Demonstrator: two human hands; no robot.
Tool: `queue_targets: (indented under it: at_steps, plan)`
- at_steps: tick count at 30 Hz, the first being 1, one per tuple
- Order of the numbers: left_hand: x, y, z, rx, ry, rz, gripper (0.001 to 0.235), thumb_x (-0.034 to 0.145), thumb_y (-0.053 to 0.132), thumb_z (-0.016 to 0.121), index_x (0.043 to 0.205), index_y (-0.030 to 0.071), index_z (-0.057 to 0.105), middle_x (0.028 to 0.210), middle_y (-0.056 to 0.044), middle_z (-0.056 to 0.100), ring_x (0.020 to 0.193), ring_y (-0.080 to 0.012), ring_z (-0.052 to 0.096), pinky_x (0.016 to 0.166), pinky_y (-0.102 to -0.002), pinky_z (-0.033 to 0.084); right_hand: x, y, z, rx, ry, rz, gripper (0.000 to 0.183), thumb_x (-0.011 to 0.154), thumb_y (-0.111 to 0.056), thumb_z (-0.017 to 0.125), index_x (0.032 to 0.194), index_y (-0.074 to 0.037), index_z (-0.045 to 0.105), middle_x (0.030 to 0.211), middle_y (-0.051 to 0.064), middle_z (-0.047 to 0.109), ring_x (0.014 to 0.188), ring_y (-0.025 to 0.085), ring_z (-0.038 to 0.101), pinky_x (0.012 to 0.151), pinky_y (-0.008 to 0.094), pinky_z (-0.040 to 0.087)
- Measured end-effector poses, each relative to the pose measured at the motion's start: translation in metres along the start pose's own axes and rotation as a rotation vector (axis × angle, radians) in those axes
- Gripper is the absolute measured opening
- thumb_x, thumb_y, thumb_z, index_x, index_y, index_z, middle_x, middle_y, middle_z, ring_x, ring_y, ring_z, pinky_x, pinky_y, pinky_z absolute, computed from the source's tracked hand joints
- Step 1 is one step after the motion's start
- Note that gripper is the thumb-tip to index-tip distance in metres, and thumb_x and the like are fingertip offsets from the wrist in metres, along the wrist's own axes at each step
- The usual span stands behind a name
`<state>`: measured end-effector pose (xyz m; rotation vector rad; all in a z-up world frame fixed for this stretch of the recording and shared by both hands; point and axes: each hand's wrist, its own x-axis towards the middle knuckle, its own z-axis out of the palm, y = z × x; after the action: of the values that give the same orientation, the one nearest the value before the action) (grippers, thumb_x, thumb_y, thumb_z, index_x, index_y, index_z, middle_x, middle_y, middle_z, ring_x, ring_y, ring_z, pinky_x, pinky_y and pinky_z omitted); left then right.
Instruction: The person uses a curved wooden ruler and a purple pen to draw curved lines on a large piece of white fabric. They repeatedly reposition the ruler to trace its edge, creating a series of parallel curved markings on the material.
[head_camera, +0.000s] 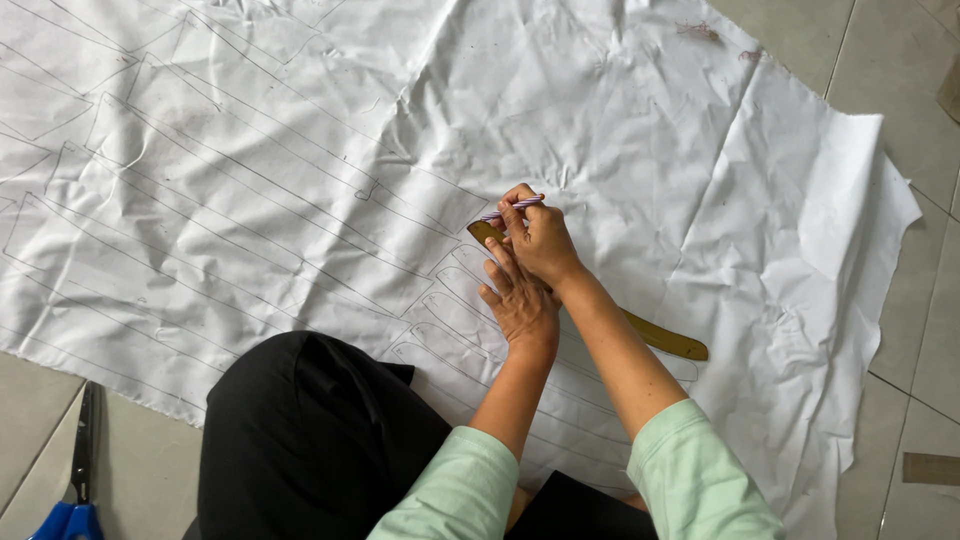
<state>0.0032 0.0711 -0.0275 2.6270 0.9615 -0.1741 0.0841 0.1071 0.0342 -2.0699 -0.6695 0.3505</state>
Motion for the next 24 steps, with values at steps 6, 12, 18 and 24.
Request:
queue_targets:
  at_steps: [6, 12, 18, 24]
  plan:
    - [0.002, -0.001, 0.011, -0.009, -0.041, 0.019, 0.105, 0.081, 0.054, 0.063, 0.156, -0.005, 0.021, 0.165, -0.027, 0.009, 0.137, -0.0409, 0.023, 0.102, -0.052, 0.023, -0.012, 0.013, -0.015, -0.073, 0.009, -0.039, 0.018, 0.107, -0.021, 0.055, 0.095, -0.009, 0.060, 0.077, 0.014, 0.075, 0.072, 0.024, 0.074, 0.064, 0.035, 0.065]
    - [0.004, 0.000, 0.027, 0.015, 0.022, 0.014, 0.107, 0.080, 0.056, 0.066, 0.155, -0.006, 0.022, 0.164, -0.028, 0.010, 0.135, -0.0412, 0.025, 0.102, -0.053, 0.024, -0.037, 0.029, -0.035, -0.235, 0.007, -0.094, 0.014, 0.106, -0.020, 0.057, 0.095, -0.012, 0.062, 0.077, 0.011, 0.075, 0.076, 0.029, 0.075, 0.064, 0.042, 0.064]
    - [0.000, 0.001, 0.014, 0.019, 0.076, -0.016, 0.106, 0.081, 0.068, 0.061, 0.153, -0.003, 0.032, 0.165, -0.026, 0.015, 0.134, -0.0387, 0.029, 0.101, -0.052, 0.025, -0.071, 0.035, -0.069, -0.318, -0.011, -0.157, 0.013, 0.104, -0.017, 0.060, 0.093, -0.013, 0.065, 0.077, 0.011, 0.073, 0.077, 0.033, 0.073, 0.068, 0.043, 0.060]
    - [-0.001, 0.000, 0.006, 0.035, 0.037, -0.004, 0.110, 0.081, 0.073, 0.060, 0.154, -0.005, 0.030, 0.166, -0.026, 0.014, 0.135, -0.0389, 0.029, 0.100, -0.051, 0.025, -0.100, 0.047, -0.103, -0.346, -0.010, -0.132, 0.012, 0.104, -0.016, 0.061, 0.094, -0.013, 0.067, 0.079, 0.011, 0.072, 0.079, 0.033, 0.072, 0.073, 0.042, 0.058]
